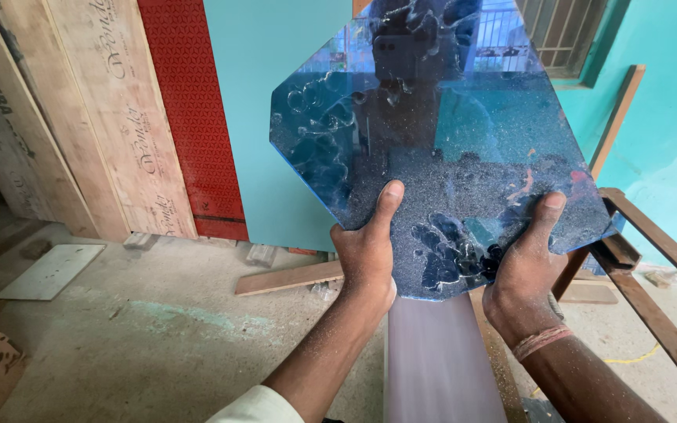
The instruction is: The person holds a piece of blue patterned glass and presses its edges against a running belt sander to smooth them. They rotate the glass by hand to sand different sides and corners.
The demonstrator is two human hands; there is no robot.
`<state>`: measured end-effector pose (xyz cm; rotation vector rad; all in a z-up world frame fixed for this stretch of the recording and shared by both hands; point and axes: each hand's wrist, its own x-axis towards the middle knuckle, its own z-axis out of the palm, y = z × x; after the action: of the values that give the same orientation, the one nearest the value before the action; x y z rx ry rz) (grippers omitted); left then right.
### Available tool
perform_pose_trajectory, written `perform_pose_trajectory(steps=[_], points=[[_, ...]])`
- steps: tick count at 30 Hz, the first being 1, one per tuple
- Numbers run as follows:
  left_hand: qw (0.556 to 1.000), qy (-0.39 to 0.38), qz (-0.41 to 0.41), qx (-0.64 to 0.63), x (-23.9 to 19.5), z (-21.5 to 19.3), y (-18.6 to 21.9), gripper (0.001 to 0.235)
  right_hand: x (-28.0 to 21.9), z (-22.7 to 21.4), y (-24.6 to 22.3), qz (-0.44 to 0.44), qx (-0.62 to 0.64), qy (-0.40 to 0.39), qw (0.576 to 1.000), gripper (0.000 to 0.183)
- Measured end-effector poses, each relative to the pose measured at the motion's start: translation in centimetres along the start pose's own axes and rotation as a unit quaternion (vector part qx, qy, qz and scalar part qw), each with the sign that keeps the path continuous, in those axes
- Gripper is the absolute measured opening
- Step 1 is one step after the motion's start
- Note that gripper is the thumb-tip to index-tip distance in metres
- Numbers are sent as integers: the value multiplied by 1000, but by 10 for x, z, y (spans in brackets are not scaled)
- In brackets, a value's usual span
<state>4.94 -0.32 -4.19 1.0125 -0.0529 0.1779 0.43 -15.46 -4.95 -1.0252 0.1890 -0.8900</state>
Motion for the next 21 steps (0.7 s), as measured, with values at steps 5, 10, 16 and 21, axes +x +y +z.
perform_pose_trajectory(steps=[5,10,16,21], points=[[999,-14,31,-3,-2,1,1,116,5,-3,4,-19,1,-3,1000,101],[999,30,-19,29,1,4,-5,124,7,-6,5,-5,9,2,1000,100],[998,32,-36,34,2,5,-8,126,9,-8,5,-2,10,1,1000,101],[998,31,-32,34,3,6,-9,126,10,-7,5,-4,-1,15,1000,100]])
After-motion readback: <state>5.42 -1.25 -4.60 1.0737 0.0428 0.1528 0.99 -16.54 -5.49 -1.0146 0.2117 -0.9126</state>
